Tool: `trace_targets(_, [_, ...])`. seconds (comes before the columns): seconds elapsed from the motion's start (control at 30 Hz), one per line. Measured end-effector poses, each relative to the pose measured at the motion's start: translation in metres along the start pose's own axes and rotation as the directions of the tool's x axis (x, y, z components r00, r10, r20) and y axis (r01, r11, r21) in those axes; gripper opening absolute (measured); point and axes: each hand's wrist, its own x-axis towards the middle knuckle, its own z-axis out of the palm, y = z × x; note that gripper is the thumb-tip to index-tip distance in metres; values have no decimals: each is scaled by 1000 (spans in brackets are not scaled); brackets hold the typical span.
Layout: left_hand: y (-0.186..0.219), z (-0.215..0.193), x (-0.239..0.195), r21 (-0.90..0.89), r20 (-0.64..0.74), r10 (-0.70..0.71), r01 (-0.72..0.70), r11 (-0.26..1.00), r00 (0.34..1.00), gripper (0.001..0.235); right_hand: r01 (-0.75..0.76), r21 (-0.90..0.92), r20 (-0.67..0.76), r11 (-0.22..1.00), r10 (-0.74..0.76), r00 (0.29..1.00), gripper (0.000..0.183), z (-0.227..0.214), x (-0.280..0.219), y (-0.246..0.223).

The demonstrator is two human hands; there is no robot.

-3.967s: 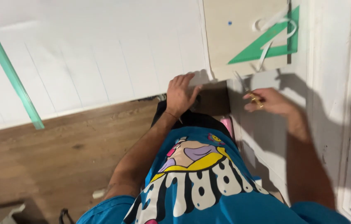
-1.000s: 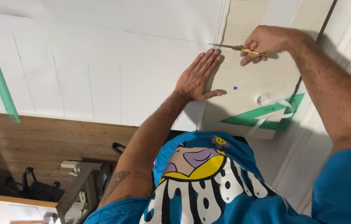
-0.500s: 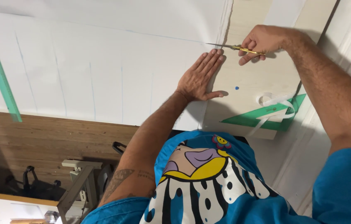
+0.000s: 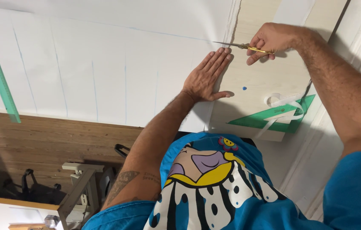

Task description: Cutting along marked lines on a large sheet of material using scissors on a workbench

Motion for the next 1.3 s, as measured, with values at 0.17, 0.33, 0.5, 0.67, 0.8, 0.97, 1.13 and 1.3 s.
trace_targets(0.17, [1,1,0,-4,-1,3,-3,1000,1000,115,-11,24,7,1000,11,1000,45,1,-7,-8])
trace_targets(0.33, [0,0,1,9,0,1,-1,1000,1000,116,0,65,5,998,0,1000,43,5,-6,-7])
trace_targets(0.5, [0,-1,2,22,31,0,0,1000,1000,117,0,-9,-19,1000,0,1000,45,6,-5,-11])
trace_targets(0.67, [0,2,1,6,1,1,-2,1000,1000,116,18,-12,1,1000,-18,1000,42,3,0,-11])
trace_targets(0.8, [1,1,1,8,-17,0,0,1000,1000,116,29,42,15,999,-29,999,40,5,2,-11])
trace_targets(0.97, [1,-1,1,16,19,-10,9,1000,1000,116,36,47,18,998,-37,999,40,5,1,-19])
trace_targets(1.13, [1,-1,1,4,6,-5,5,1000,1000,116,36,51,15,998,-37,999,42,5,2,-23])
trace_targets(1.3, [1,0,1,2,-14,7,-7,1000,1000,118,34,-1,14,999,-34,999,38,6,3,-31])
